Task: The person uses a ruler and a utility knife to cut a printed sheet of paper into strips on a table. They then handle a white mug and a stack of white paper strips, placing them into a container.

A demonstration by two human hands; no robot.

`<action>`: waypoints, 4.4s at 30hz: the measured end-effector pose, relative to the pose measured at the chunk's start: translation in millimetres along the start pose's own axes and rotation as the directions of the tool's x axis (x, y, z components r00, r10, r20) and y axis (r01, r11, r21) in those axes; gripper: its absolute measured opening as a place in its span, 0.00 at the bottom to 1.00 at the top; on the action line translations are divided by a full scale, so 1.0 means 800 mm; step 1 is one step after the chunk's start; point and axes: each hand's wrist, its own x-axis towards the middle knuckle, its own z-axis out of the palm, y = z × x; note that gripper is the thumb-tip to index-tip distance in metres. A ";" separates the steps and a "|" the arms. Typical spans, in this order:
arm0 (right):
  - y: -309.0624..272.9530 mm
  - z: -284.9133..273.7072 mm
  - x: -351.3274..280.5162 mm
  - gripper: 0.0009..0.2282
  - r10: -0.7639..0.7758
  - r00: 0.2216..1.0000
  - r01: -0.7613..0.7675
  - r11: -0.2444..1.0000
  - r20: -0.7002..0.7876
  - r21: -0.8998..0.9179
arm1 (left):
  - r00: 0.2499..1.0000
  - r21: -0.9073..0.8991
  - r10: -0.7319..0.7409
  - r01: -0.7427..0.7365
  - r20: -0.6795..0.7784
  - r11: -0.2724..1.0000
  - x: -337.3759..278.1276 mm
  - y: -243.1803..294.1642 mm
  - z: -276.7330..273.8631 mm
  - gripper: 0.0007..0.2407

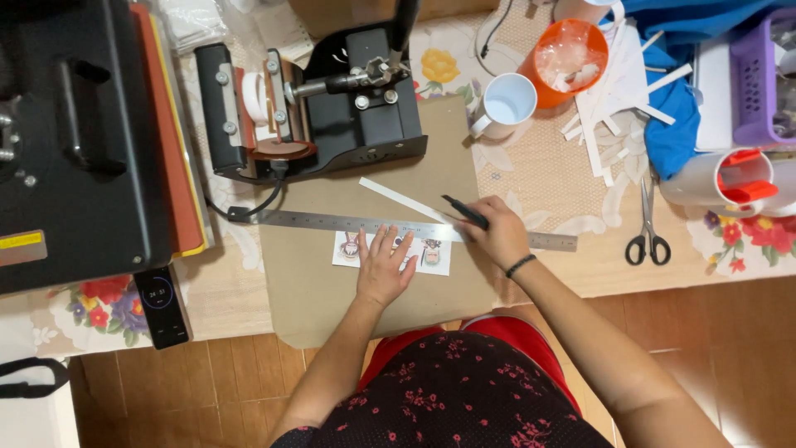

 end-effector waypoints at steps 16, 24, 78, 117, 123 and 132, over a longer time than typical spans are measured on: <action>-0.023 0.043 0.022 0.08 -0.138 0.990 0.134 0.980 0.018 0.147 | 1.000 0.007 -0.011 0.011 -0.003 1.000 -0.001 0.001 0.000 0.17; 0.110 -0.154 0.078 0.02 0.483 0.636 -0.001 0.781 -0.602 0.624 | 0.989 -0.025 0.062 -0.066 -0.135 0.998 0.002 0.004 -0.002 0.17; -0.050 -0.149 -0.009 0.12 -0.051 0.892 0.207 0.929 0.449 -0.307 | 0.946 -0.290 -0.110 0.203 0.305 0.935 -0.054 0.019 -0.121 0.33; 0.122 -0.061 -0.051 0.11 -0.132 0.973 0.157 0.980 0.189 -0.124 | 0.866 0.211 0.176 -0.084 -0.468 0.974 -0.058 -0.028 0.024 0.15; 0.131 -0.043 -0.040 0.12 -0.191 0.969 0.222 0.949 0.154 -0.223 | 0.925 0.118 0.060 -0.016 -0.374 0.993 -0.050 -0.037 0.022 0.20; 0.127 -0.041 -0.013 0.12 -0.251 0.958 0.280 0.920 0.139 -0.275 | 0.981 0.034 0.017 -0.010 -0.193 0.999 -0.042 -0.035 0.017 0.16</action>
